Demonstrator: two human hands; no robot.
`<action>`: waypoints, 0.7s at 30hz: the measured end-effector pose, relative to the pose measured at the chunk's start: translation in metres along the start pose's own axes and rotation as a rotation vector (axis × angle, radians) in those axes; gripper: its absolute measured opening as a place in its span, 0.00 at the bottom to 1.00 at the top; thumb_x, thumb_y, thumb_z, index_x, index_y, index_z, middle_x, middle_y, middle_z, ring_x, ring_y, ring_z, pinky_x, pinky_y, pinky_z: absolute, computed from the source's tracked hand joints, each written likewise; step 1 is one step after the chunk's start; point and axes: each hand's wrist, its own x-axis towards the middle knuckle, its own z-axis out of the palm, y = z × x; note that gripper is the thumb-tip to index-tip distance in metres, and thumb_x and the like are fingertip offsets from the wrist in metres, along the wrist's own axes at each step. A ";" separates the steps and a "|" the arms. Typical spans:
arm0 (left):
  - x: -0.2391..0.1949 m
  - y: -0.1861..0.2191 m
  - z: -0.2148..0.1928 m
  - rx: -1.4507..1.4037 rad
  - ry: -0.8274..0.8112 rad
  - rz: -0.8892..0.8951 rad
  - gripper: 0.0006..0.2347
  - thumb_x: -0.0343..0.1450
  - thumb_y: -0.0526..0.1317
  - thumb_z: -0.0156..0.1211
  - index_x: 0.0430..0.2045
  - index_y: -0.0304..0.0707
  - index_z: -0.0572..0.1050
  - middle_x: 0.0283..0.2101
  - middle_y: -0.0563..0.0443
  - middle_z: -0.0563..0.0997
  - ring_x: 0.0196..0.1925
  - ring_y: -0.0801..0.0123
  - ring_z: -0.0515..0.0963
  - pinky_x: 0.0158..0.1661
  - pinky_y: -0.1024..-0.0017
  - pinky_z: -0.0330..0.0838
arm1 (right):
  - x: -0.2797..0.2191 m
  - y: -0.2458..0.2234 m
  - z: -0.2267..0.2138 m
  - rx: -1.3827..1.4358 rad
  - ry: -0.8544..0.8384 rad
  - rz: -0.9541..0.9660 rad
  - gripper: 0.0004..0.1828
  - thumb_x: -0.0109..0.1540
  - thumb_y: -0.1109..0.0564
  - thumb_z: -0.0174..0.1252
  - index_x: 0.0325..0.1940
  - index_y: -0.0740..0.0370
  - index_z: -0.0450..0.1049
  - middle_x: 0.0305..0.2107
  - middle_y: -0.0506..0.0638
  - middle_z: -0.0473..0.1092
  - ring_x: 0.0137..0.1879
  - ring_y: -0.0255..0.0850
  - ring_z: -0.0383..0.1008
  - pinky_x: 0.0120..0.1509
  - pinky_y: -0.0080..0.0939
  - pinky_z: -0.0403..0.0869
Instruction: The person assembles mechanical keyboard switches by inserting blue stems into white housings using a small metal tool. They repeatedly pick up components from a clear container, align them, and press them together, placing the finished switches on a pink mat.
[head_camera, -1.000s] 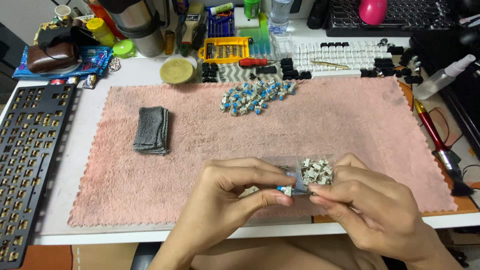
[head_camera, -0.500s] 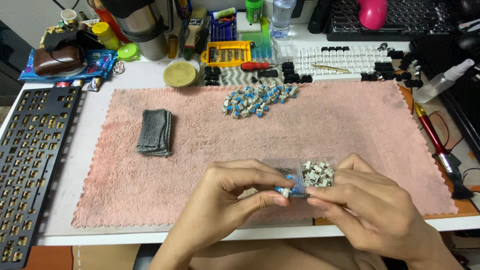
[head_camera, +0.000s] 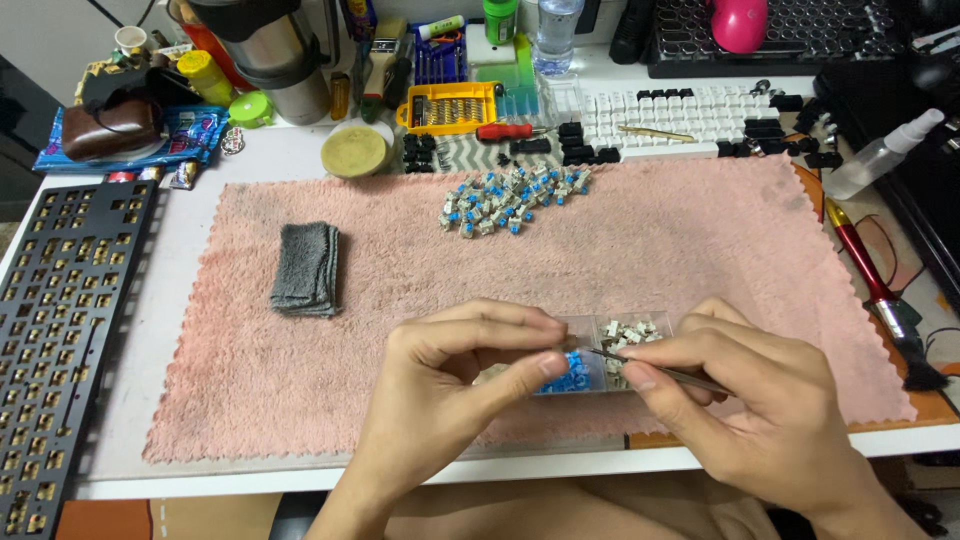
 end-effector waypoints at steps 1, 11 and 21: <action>0.000 0.000 0.001 0.000 -0.004 0.000 0.07 0.72 0.32 0.78 0.42 0.35 0.90 0.49 0.40 0.94 0.54 0.64 0.94 0.58 0.74 0.89 | 0.000 -0.001 0.001 -0.001 0.003 0.002 0.08 0.65 0.63 0.70 0.47 0.69 0.84 0.20 0.47 0.67 0.27 0.40 0.60 0.42 0.40 0.67; -0.002 0.007 0.003 0.115 0.031 0.105 0.10 0.70 0.30 0.80 0.43 0.38 0.88 0.62 0.34 0.90 0.59 0.61 0.93 0.63 0.70 0.89 | -0.008 -0.014 0.015 0.091 0.085 0.090 0.05 0.64 0.63 0.69 0.42 0.68 0.85 0.21 0.47 0.72 0.27 0.38 0.60 0.35 0.35 0.62; -0.004 0.008 0.003 0.160 -0.045 0.135 0.08 0.72 0.31 0.79 0.42 0.34 0.87 0.48 0.41 0.94 0.55 0.61 0.95 0.61 0.70 0.89 | -0.012 -0.011 0.020 0.113 0.080 0.044 0.04 0.64 0.64 0.70 0.42 0.67 0.83 0.26 0.49 0.77 0.30 0.42 0.67 0.44 0.40 0.73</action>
